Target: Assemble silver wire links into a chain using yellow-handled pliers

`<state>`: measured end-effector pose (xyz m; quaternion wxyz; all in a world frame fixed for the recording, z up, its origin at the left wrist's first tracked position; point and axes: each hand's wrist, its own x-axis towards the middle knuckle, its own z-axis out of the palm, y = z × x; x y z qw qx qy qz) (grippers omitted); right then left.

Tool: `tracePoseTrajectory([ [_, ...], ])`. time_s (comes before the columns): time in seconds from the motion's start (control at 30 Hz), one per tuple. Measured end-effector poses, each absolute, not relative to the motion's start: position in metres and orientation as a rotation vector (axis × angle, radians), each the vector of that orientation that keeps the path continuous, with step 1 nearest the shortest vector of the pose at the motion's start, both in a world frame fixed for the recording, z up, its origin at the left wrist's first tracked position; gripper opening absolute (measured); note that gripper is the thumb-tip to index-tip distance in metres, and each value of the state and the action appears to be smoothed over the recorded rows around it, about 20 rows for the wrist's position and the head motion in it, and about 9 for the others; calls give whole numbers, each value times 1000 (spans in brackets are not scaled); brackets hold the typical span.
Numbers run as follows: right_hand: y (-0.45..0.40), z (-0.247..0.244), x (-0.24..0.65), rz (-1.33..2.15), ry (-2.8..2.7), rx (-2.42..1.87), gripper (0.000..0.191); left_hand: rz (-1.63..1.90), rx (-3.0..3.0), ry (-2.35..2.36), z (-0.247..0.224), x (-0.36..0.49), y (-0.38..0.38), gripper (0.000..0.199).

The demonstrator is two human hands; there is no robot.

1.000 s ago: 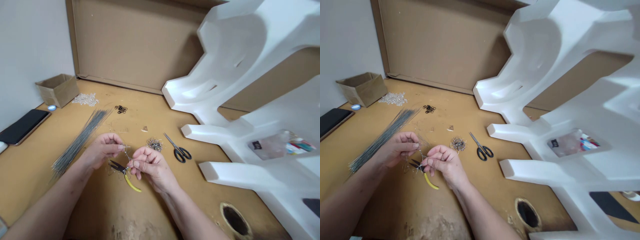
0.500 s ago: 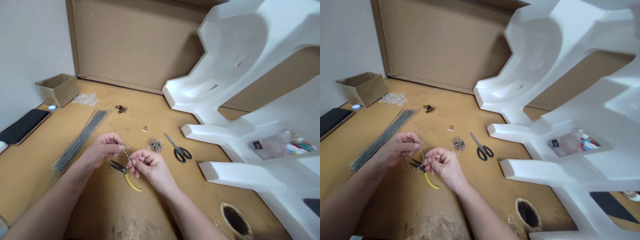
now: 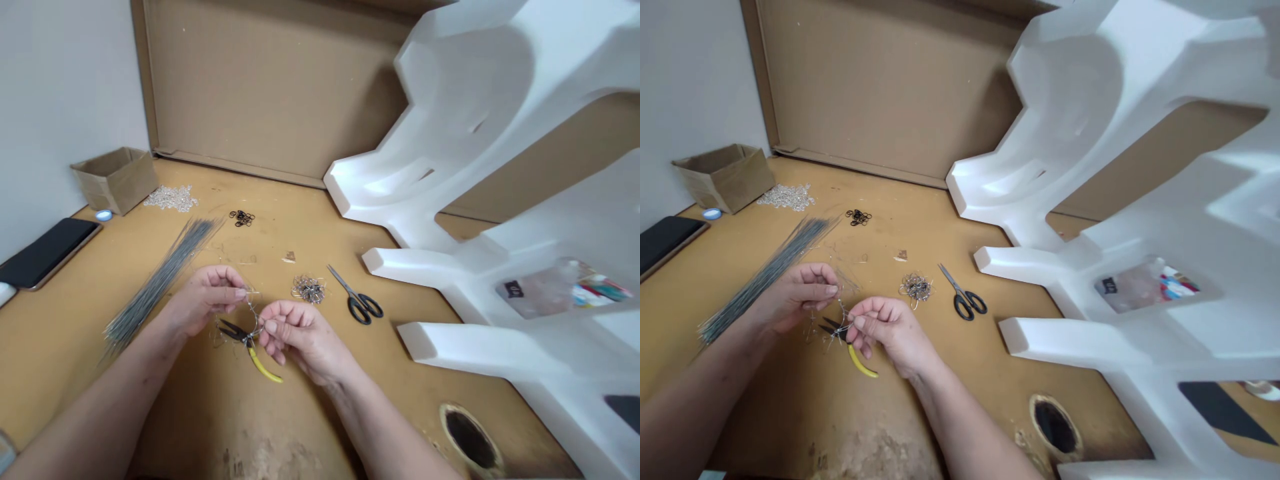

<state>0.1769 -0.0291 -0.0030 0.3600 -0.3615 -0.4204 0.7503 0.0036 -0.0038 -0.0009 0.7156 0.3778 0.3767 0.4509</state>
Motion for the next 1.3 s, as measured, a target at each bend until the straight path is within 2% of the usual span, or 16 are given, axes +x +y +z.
tracePoseTrajectory([
  [0.4,-29,-4,177,2040,-1051,-847,19,1012,832,831,0,4,-4,21],
  [1.3,-30,-4,175,1866,-1181,-962,17,981,883,883,0,7,-4,19],
])
